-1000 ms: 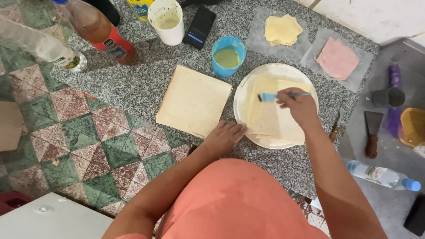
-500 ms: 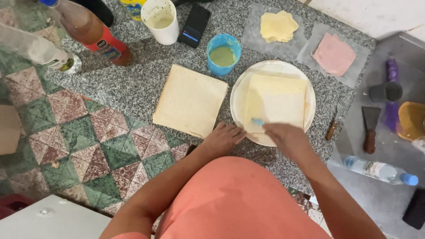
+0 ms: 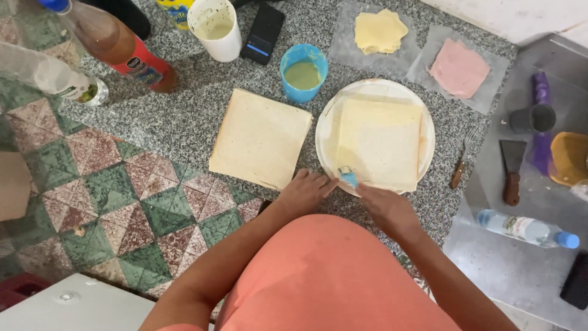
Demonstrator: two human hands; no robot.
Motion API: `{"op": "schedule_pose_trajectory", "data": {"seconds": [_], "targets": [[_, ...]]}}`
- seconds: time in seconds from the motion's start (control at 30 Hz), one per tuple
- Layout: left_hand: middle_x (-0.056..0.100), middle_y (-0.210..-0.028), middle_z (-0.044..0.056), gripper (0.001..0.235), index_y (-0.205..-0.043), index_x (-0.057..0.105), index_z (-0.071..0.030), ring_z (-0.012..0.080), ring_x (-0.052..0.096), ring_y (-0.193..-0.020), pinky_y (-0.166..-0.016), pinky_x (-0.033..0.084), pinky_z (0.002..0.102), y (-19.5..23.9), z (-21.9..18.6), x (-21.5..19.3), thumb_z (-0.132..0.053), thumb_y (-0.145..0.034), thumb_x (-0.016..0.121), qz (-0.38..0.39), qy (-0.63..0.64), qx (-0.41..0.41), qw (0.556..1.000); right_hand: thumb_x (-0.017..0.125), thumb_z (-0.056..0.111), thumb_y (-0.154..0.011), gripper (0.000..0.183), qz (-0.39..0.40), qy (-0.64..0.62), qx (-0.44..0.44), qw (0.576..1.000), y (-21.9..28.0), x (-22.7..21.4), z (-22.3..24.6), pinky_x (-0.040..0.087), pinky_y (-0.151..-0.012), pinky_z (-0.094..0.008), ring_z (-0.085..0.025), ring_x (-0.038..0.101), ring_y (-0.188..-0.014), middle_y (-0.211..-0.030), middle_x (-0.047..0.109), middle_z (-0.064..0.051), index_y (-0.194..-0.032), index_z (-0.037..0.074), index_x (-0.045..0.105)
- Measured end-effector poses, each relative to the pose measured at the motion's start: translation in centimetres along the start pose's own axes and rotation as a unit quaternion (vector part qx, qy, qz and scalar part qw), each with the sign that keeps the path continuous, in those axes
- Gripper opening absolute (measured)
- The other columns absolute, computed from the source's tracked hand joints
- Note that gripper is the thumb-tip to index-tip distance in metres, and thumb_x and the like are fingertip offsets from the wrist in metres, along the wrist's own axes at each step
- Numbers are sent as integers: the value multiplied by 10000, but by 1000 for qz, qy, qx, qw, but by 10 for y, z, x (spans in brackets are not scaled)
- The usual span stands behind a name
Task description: Spreading a liquid sauce or egg wash onto slices of bread using a brush.
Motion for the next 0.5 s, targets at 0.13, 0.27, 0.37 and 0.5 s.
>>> {"op": "schedule_pose_trajectory", "data": {"seconds": [0.13,0.27,0.37,0.5], "targets": [[658,-1029,46,382,-1279,671,-183,239,658,-921,-831,424,426,0,1,0,-186,-901,619,15,20,-3,1000,823,247,-899,197,-292,-439,61,848,24,-45,-13,615,-866,-364,-211,749,-1002,-1050,798,-55,-1091,200,826],[660,-1060,43,469,-1310,655,-173,235,659,-936,-845,432,438,1,5,7,-192,-843,616,46,11,-17,999,656,22,-985,191,-292,-678,55,672,13,-22,-30,634,-813,-474,-328,743,-894,-1010,731,-257,-1146,-70,699],[642,-1155,47,490,-1322,645,-172,243,654,-987,-848,442,441,-5,9,-3,-186,-833,631,63,13,-24,998,650,-8,-974,196,-308,-668,53,676,17,-31,-30,638,-792,-463,-331,744,-873,-991,723,-289,-1146,-86,702],[614,-1293,59,501,-1325,652,-159,262,654,-1072,-862,443,451,-11,9,-12,-158,-825,670,55,22,-17,998,644,-9,-962,197,-266,-714,29,647,-3,-16,-28,634,-793,-485,-324,742,-869,-967,729,-264,-1136,-89,688]]}}
Point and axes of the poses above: each hand's wrist, its own y-axis away from the middle knuckle, its own x-axis out of the palm, z = x × y, the point moved 9 cm from there along -y, towards the middle knuckle
